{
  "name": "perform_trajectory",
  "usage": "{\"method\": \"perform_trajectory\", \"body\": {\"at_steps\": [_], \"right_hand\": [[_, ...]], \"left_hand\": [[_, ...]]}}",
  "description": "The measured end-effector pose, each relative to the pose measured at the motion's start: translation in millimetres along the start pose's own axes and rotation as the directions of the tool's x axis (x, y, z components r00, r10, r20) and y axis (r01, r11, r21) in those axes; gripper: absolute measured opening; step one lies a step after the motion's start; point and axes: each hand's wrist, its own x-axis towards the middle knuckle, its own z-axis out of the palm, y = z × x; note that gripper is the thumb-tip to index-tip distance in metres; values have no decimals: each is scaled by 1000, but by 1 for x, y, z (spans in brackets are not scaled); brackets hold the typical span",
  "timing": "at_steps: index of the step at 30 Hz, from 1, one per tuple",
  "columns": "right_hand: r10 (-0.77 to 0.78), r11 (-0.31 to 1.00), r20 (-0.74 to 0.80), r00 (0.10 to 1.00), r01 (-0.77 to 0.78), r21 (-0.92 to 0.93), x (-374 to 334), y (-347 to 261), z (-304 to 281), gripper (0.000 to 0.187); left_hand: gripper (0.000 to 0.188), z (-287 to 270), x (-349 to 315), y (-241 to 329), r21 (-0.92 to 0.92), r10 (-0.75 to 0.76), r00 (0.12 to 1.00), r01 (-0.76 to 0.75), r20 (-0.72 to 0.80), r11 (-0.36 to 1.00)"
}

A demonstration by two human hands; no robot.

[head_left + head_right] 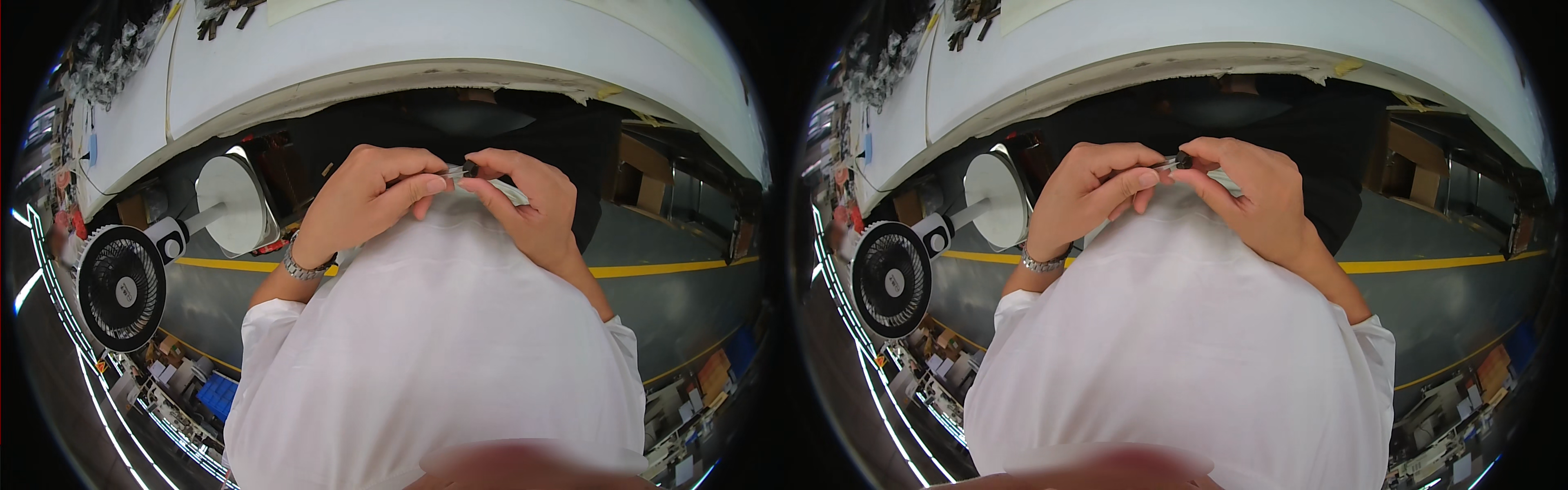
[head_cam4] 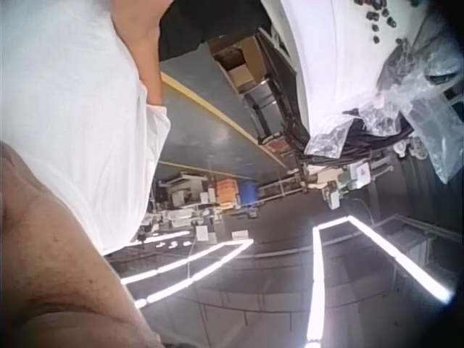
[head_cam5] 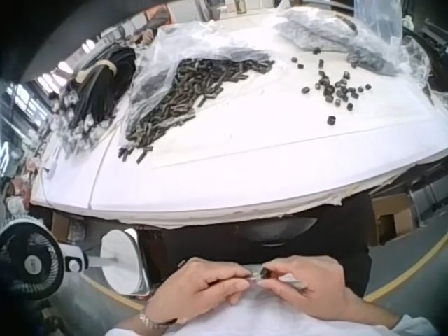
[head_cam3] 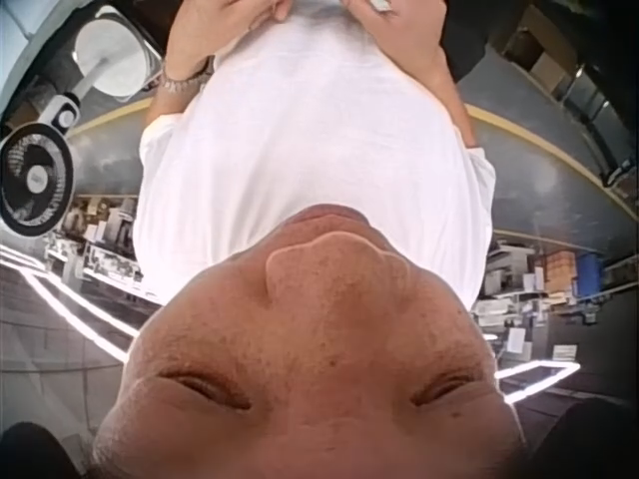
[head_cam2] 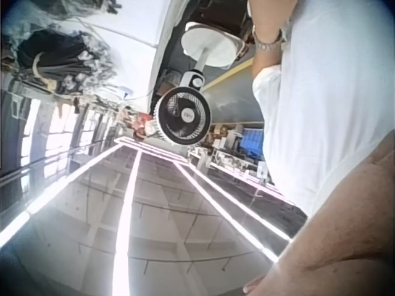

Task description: Assembling small metal components using tweezers at a workshop station.

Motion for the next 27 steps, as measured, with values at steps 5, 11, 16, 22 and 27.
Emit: {"method": "perform_trajectory", "body": {"at_steps": [5, 11, 16, 22, 27], "right_hand": [[-20, 999, 66, 998, 23, -46, -1, 1, 0, 30], [-202, 979, 25, 979, 203, -34, 5, 7, 6, 29], [30, 960, 149, 988, -70, 272, 0, 16, 7, 20], [219, 815, 224, 950, -305, 493, -6, 13, 10, 12], [303, 769, 227, 926, -378, 515, -2, 10, 5, 14]], "left_hand": [[18, -5, 5, -2, 77, 83, 996, -86, 44, 993], [18, -5, 9, -9, 144, 178, 981, -187, 75, 972], [18, -3, 9, -13, 178, 263, 965, -263, 28, 948], [17, 3, 6, -9, -209, 45, 989, -15, 142, 978], [9, 16, 5, -19, 528, 611, 787, -486, -81, 696]]}}
